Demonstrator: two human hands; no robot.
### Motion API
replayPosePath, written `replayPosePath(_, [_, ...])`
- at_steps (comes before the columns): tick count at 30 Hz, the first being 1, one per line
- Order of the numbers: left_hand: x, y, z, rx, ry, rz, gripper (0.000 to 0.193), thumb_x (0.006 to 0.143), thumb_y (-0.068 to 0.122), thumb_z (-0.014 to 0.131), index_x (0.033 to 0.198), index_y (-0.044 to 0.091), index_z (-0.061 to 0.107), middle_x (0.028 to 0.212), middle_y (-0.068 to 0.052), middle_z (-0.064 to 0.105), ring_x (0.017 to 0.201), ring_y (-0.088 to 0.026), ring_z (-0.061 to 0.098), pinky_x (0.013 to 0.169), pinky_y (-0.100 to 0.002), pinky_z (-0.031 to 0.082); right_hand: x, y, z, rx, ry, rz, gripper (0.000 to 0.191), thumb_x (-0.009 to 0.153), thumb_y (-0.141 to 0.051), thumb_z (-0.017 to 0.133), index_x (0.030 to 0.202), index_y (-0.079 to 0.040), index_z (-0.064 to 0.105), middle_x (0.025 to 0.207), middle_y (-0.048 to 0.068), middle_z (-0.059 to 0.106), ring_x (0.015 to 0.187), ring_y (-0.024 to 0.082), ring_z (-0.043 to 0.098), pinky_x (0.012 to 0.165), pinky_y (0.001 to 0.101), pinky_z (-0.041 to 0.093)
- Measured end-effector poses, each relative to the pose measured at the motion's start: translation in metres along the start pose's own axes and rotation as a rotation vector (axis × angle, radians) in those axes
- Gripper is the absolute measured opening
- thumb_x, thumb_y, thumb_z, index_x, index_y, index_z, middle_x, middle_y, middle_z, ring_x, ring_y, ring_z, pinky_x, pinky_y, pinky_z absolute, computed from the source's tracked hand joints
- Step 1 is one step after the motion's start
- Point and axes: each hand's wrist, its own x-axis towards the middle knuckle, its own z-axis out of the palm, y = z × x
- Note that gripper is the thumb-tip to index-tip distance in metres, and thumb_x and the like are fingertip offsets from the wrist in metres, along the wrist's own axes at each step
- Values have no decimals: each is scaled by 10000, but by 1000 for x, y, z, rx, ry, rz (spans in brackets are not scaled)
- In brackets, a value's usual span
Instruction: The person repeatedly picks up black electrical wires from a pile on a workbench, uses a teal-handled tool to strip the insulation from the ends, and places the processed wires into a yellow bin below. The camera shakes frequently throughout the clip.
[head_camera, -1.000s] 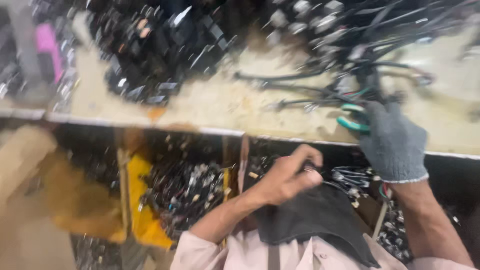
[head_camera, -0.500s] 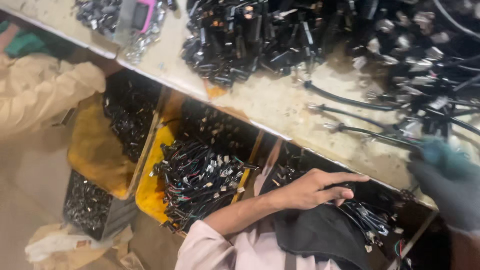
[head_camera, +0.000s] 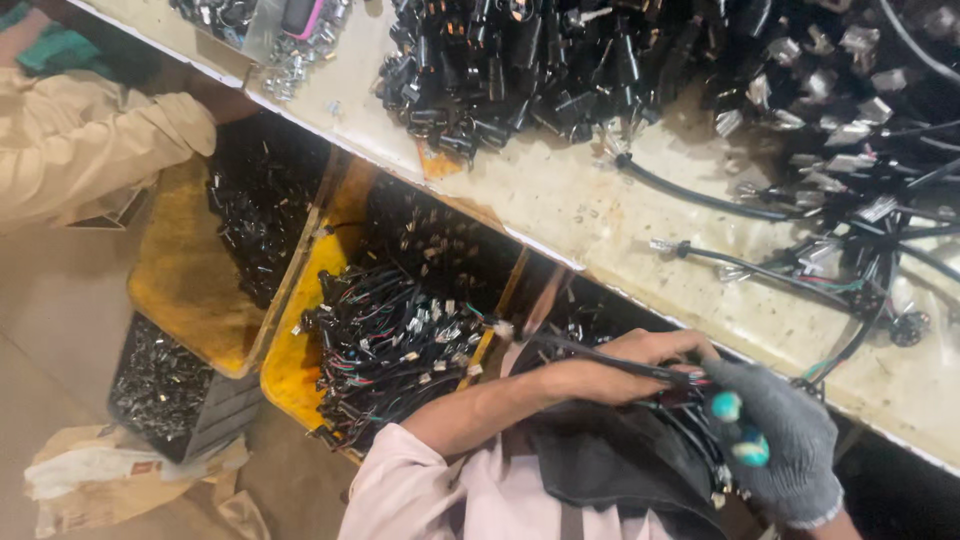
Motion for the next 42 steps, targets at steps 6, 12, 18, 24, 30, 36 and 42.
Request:
replayPosePath(6, [74, -18, 10, 290, -27, -180, 373, 1051, 402, 536, 1309, 141, 602, 831, -163, 707, 745, -251, 720, 707, -401, 555, 4, 43, -25, -161, 49, -16, 229, 897, -29, 736, 1121, -77, 719, 929, 93, 719, 722, 159, 694, 641, 286, 544])
replayPosePath(12, [135, -40, 29, 297, -33, 188, 378, 1045, 409, 530, 1322, 159, 593, 1258, -141, 717, 1135, -321, 701, 938, -423, 568, -8, 87, -34, -144, 235, -53, 167, 1037, -2, 707, 1204, 5, 706, 1014, 135, 736, 871, 140, 715, 761, 254, 569])
replayPosePath(18, [117, -43, 57, 332, -82, -2, 333, 996, 341, 571, 1288, 187, 616, 1122, -117, 760, 1017, -320, 745, 859, -439, 564, -45, 99, -32, -16, 239, 87, 144, 1078, 0, 668, 1216, 14, 706, 1011, 106, 740, 876, 125, 682, 843, 244, 542])
replayPosePath(24, [113, -40, 48, 206, 64, -16, 332, 1040, 401, 569, 1286, 184, 627, 950, -135, 765, 853, -266, 760, 777, -418, 583, -29, 108, -21, -122, 236, 100, 127, 1077, -106, 696, 1147, 0, 696, 857, 116, 697, 766, 146, 678, 763, 291, 547])
replayPosePath(30, [121, -44, 48, 332, 143, 174, 350, 1017, 437, 604, 1271, 203, 661, 962, -70, 753, 786, -183, 710, 724, -355, 556, -29, 105, -25, -111, 260, 24, 96, 1101, -92, 645, 1138, -7, 671, 917, 118, 705, 823, 168, 706, 818, 299, 565])
replayPosePath(36, [107, -40, 52, 215, 70, 68, 324, 1050, 416, 580, 1257, 182, 664, 881, -82, 769, 726, -185, 726, 702, -356, 576, -39, 88, -18, -194, 352, 4, 129, 1081, -114, 654, 1101, 12, 668, 896, 135, 699, 810, 204, 718, 780, 317, 569])
replayPosePath(42, [44, -27, 65, 216, 128, 175, 322, 1078, 396, 572, 1294, 159, 605, 971, -107, 754, 820, -224, 757, 709, -347, 598, -56, 56, -22, 171, 230, 300, 39, 993, -61, 700, 1007, -39, 729, 804, 84, 717, 618, 151, 661, 569, 263, 512])
